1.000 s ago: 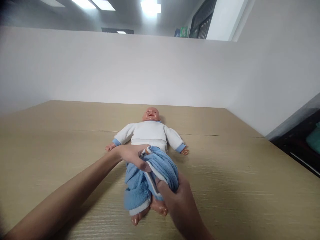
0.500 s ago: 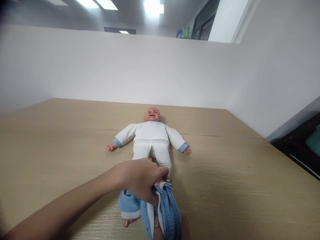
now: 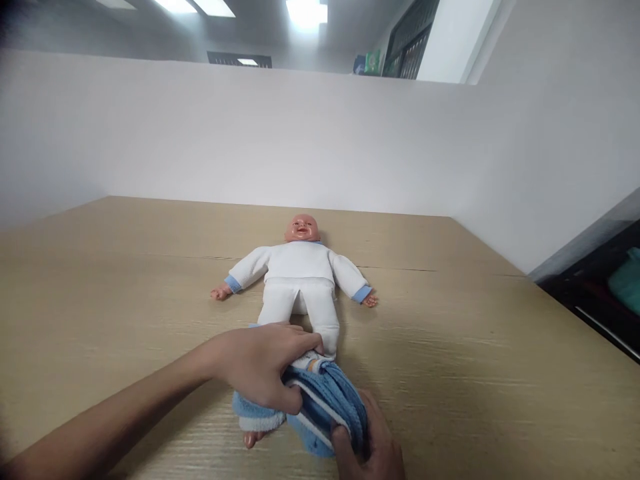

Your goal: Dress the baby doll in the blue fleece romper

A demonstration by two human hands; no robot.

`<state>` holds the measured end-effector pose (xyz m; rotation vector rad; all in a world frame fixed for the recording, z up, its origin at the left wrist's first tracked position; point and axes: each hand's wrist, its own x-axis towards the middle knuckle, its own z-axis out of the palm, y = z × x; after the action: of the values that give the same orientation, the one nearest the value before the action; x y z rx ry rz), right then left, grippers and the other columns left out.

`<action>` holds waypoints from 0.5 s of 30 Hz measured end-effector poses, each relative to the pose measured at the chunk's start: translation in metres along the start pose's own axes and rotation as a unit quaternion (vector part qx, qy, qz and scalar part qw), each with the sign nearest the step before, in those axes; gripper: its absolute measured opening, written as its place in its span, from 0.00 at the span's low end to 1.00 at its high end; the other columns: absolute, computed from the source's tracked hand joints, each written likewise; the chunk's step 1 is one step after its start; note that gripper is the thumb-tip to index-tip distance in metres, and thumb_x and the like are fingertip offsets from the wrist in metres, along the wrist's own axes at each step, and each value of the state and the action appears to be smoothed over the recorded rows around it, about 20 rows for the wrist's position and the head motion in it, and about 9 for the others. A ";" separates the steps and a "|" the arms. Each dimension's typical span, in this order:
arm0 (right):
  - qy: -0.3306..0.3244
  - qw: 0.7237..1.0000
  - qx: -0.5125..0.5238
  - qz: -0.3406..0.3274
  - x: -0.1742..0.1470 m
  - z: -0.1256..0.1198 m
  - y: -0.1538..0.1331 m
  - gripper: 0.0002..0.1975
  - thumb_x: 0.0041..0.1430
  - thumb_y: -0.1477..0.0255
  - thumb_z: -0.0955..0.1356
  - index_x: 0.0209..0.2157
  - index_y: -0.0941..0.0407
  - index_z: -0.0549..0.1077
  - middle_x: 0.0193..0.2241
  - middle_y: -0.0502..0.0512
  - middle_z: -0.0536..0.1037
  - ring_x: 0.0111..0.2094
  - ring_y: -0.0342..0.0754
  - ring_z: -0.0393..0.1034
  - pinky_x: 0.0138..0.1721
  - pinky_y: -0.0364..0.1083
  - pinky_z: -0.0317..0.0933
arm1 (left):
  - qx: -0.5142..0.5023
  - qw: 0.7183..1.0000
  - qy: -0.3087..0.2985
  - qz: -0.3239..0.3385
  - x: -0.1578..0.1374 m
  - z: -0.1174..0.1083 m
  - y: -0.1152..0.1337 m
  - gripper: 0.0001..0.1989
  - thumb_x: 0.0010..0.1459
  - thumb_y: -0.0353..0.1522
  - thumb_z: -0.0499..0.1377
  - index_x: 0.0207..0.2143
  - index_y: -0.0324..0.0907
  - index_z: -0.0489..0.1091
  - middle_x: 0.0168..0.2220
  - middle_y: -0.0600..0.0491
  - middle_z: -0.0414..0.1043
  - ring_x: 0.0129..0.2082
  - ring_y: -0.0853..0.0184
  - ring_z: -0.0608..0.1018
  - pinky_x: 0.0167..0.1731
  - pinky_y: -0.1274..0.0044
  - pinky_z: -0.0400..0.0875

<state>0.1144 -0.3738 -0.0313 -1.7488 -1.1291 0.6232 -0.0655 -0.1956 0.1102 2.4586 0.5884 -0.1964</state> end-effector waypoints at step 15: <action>0.009 0.999 -0.012 -0.034 -0.001 0.004 -0.021 0.15 0.64 0.61 0.68 0.44 0.52 0.84 0.47 0.58 0.86 0.46 0.57 0.84 0.45 0.46 0.77 | 0.027 0.994 0.105 -0.029 0.002 0.033 0.009 0.19 0.50 0.48 0.68 0.35 0.44 0.71 0.36 0.49 0.79 0.39 0.51 0.81 0.47 0.62 0.74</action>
<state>0.1021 -0.3702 -0.0141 -1.7243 -1.1832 0.5536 -0.0599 -0.2207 0.0882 2.5346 0.7526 0.0245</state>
